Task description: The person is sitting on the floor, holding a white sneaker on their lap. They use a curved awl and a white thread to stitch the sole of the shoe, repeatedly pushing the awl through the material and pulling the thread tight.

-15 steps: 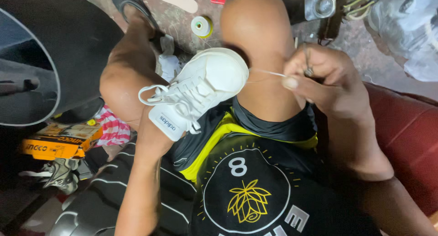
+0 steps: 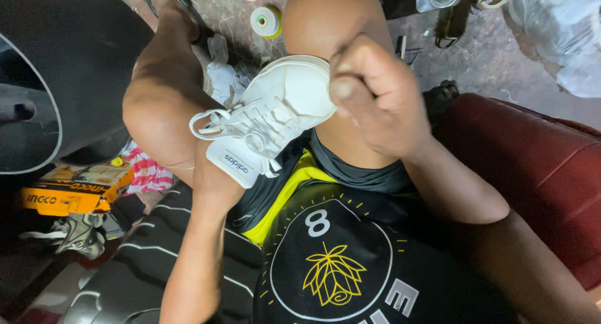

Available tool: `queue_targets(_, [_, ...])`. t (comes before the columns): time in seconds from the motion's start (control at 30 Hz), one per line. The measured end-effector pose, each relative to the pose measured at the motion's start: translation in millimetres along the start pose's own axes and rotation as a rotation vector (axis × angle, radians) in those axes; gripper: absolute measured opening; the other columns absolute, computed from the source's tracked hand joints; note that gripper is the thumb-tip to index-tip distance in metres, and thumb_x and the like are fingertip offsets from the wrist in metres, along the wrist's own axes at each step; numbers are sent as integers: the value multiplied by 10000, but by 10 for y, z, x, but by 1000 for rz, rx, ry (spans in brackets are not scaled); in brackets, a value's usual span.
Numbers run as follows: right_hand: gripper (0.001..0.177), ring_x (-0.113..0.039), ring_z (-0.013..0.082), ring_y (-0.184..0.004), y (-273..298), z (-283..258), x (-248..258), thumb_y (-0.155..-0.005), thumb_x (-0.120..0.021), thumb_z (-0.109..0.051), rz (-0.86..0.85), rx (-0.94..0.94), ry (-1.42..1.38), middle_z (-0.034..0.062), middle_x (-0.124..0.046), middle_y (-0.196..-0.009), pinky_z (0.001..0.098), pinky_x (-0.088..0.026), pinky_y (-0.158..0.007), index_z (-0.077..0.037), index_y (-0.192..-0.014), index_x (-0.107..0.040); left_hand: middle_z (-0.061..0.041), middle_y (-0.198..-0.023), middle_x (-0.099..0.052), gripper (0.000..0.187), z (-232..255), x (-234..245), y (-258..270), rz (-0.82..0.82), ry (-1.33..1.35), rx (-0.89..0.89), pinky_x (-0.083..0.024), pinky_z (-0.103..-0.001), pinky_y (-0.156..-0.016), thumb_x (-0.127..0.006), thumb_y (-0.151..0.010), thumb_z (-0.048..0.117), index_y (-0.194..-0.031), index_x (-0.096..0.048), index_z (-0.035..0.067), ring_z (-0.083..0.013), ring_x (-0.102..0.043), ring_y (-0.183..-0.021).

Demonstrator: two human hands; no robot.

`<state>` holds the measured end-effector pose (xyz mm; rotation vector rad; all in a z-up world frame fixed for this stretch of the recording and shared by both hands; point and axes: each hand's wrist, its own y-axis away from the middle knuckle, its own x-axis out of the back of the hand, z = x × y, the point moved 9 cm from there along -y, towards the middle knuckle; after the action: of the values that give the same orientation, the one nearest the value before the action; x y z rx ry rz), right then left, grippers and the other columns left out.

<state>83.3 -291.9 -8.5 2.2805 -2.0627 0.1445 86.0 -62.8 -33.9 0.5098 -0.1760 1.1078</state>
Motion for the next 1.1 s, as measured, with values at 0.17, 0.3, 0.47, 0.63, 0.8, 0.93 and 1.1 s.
queue_targets(0.17, [245, -597, 140, -652, -83, -33, -108, -1107, -675, -136, 42, 112, 254, 93, -611, -834, 260, -475, -637, -32, -956, -513, -89, -1023, -747, 246, 99, 9, 77, 48, 24, -58, -546, -315, -874, -721, -836, -6, -1082, -715, -13, -189, -706, -947])
queue_targets(0.3, [217, -606, 123, -650, -85, 35, -101, -1115, -660, -124, 54, 70, 251, 90, -612, -827, 259, -494, -644, -30, -984, -515, -68, -1025, -759, 236, 38, 17, 155, -6, 201, 1, -552, -302, -886, -709, -834, -38, -1066, -732, 3, -183, -709, -957])
queue_targets(0.47, [289, -450, 87, -623, -102, 144, -18, -1224, -533, -195, 58, 6, -147, 44, -517, -775, 216, -397, -605, -27, -999, -466, -74, -1084, -773, 282, -205, 52, 263, -47, 159, 116, -546, -287, -927, -696, -837, -46, -1111, -732, 11, -172, -719, -1018])
queue_targets(0.63, [316, -396, 47, -547, -169, 192, 4, -1207, -492, -256, 19, -55, -518, 12, -458, -694, 172, -348, -517, -65, -967, -418, -163, -1187, -664, 509, -597, -32, 390, -198, 479, 225, -518, -341, -913, -742, -807, 44, -1290, -611, -46, -241, -637, -1078])
queue_targets(0.8, [323, -404, 69, -543, -204, 213, 62, -1226, -497, -252, 18, -54, -611, 27, -453, -698, 209, -366, -544, -61, -975, -430, -166, -1402, -624, 786, -560, -236, 106, -364, 1346, 206, -472, -401, -1150, -810, -869, 315, -1472, -500, -82, -275, -611, -1319])
queue_targets(0.93, [238, -508, 112, -578, -189, 371, 167, -1159, -497, -206, 92, -191, -777, 55, -516, -738, 229, -372, -506, -76, -962, -468, -210, -1329, -659, 596, -814, -371, -143, -67, 1344, 350, -499, -479, -1127, -701, -986, 340, -1386, -553, -76, -339, -648, -1245])
queue_targets(1.1, [296, -683, 202, -758, 28, 680, 901, -1153, -452, -304, 328, -145, -571, 169, -681, -1065, 201, -411, -445, -70, -1000, -548, -229, -1237, -703, 477, -881, -329, -271, -24, 1403, 335, -544, -517, -1056, -682, -994, 324, -1299, -614, -37, -371, -697, -1140])
